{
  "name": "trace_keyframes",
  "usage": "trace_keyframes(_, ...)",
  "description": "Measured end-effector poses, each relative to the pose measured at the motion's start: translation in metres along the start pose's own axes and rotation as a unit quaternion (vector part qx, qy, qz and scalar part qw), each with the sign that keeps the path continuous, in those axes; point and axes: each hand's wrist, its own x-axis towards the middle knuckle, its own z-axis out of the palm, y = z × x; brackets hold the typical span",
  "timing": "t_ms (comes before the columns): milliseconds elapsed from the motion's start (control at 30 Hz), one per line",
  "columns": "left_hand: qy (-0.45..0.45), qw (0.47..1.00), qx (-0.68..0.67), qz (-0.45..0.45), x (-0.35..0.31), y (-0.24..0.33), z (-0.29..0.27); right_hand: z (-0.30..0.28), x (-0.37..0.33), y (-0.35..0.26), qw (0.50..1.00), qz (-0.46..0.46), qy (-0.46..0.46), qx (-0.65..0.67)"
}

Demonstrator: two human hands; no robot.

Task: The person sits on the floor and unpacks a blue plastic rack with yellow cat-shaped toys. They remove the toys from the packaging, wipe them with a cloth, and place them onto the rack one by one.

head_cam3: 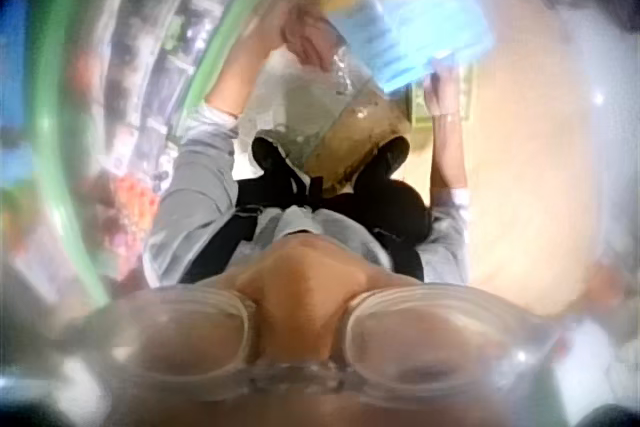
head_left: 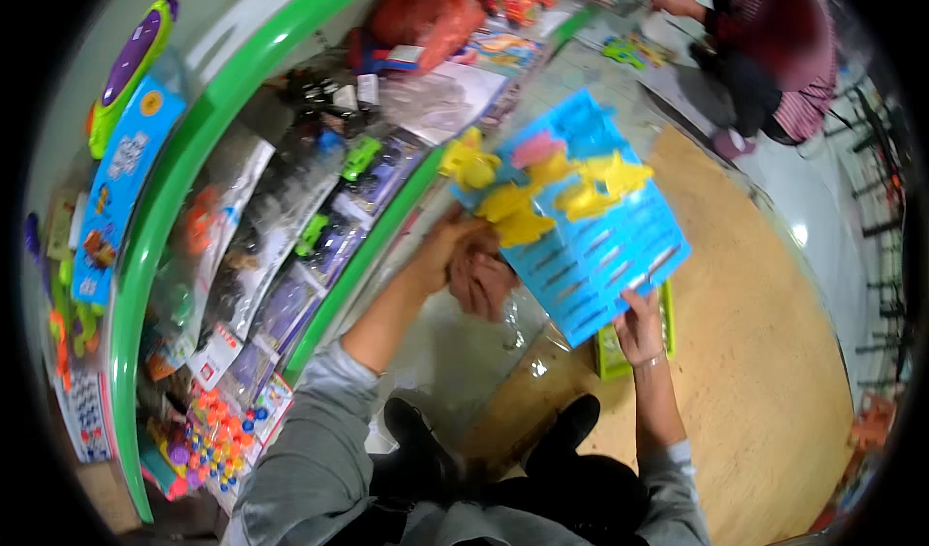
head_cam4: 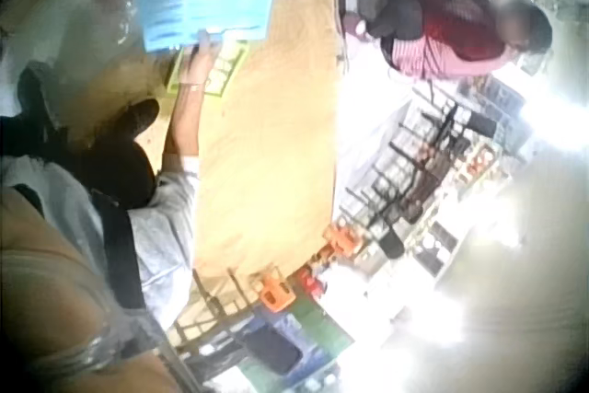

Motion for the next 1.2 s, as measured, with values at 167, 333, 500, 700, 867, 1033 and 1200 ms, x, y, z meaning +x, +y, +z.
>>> trace_keyframes(167,0.033,0.997,0.021,-0.064,0.025,-0.090,-0.069,-0.060,-0.023,0.069,0.991,0.108,-0.080,0.009)
trace_keyframes(333,0.094,0.988,-0.014,-0.122,0.032,-0.117,-0.082,-0.138,-0.017,0.106,0.948,0.220,-0.138,-0.187)
trace_keyframes(500,0.036,0.984,0.015,-0.173,0.046,-0.134,-0.095,-0.185,-0.010,0.139,0.954,0.063,-0.113,-0.270)
trace_keyframes(700,-0.033,0.961,-0.014,-0.276,0.072,-0.176,-0.113,-0.278,0.010,0.105,0.915,0.030,0.249,-0.316)
trace_keyframes(867,0.025,0.955,0.217,-0.198,0.039,-0.191,-0.087,-0.214,-0.015,0.024,0.921,-0.013,0.189,-0.339)
trace_keyframes(1033,-0.023,0.949,0.314,-0.015,0.011,-0.039,0.025,-0.019,-0.008,-0.064,0.917,-0.055,-0.173,-0.354)
trace_keyframes(1200,-0.119,0.825,0.483,0.268,-0.095,0.117,0.109,0.214,-0.020,-0.080,0.865,-0.137,-0.432,-0.217)
